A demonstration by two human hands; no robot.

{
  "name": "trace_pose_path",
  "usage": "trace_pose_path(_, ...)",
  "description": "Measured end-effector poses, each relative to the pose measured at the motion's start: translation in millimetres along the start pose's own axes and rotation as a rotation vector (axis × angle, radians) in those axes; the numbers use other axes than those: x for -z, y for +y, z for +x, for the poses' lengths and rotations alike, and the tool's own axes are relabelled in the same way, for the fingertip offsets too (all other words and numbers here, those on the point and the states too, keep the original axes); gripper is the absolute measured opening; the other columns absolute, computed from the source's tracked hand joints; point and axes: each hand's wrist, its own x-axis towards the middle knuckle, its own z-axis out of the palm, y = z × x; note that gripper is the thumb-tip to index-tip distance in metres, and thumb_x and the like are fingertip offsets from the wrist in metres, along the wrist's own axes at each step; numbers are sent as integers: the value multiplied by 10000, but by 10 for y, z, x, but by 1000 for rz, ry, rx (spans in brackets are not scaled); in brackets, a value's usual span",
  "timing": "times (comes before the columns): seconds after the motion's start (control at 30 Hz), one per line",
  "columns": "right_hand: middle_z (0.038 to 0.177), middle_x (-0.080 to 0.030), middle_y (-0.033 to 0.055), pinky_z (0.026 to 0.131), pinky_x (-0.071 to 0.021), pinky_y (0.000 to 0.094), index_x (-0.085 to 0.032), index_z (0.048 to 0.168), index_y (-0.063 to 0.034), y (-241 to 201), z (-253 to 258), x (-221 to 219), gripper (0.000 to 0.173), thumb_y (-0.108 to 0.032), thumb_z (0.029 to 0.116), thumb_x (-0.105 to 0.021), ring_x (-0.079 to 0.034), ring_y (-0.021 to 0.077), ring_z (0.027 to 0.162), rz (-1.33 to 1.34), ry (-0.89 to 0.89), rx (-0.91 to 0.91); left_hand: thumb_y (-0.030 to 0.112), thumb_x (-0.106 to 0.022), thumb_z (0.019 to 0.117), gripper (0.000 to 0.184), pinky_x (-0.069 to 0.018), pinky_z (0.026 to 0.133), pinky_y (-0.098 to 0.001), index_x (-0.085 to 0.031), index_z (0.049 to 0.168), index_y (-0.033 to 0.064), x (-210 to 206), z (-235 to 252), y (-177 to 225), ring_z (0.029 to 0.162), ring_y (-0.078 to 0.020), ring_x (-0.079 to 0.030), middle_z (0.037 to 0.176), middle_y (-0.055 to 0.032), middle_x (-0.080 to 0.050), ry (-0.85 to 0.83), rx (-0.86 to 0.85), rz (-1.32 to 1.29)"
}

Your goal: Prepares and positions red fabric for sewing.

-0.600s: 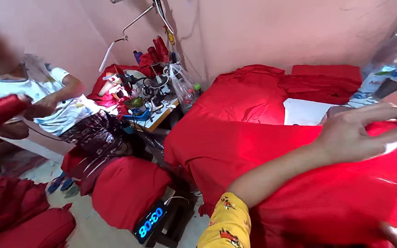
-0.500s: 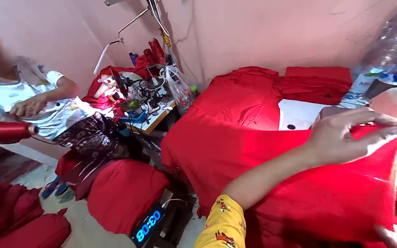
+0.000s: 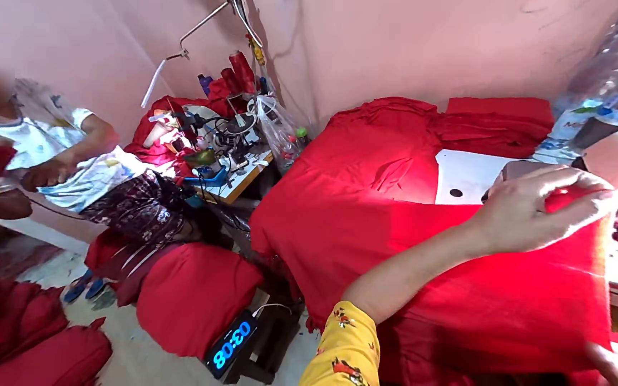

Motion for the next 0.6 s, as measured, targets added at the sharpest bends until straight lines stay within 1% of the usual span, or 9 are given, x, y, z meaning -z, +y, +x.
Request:
trace_pose_path(0.17,855,-726,-155,725,-558,156,-697,856,-183,-11,-4,-34,244,43,909,-620,-664,-37,776,2,7,0,-92,-582,933,114,-531,795,-355,-679,978,-130,37,-6,-13,878,-215,-631,937,-196,-665,4,-16,2)
trace_pose_path(0.23,862,-735,-152,736,-568,160,-706,863,-186,-23,-2,-50,236,35,905,-637,-676,-34,786,12,5,13,-98,-585,934,129,-531,778,-338,-692,1001,-127,47,-9,-40,870,-199,-633,944,-190,-675,11,-25,-15)
trace_pose_path(0.33,860,-732,-151,741,-566,169,-704,864,-188,-33,-7,-65,250,43,905,-617,-674,-29,790,9,3,17,-103,-580,938,155,-540,812,-352,-701,1033,-119,70,-14,-49,912,-207,-647,983,-194,-684,-6,-14,-44)
trace_pose_path(0.47,848,-730,-141,734,-563,169,-696,863,-177,-24,-17,-66,239,44,907,-617,-671,-25,775,14,0,8,-96,-570,949,147,-536,842,-379,-683,1037,-129,85,-29,-11,933,-231,-647,1000,-206,-680,-4,3,-27)
trace_pose_path(0.53,845,-728,-141,736,-561,168,-693,860,-174,-21,-22,-72,241,48,906,-611,-669,-26,776,12,-1,4,-90,-577,950,138,-538,843,-380,-680,1033,-129,95,-41,2,934,-233,-651,998,-208,-682,-1,10,-28)
trace_pose_path(0.6,844,-727,-138,733,-560,166,-695,853,-170,-23,-29,-83,241,49,905,-609,-669,-26,774,15,3,-3,-94,-597,937,123,-546,820,-377,-686,1015,-125,101,-52,7,911,-226,-660,977,-205,-689,14,9,-28)
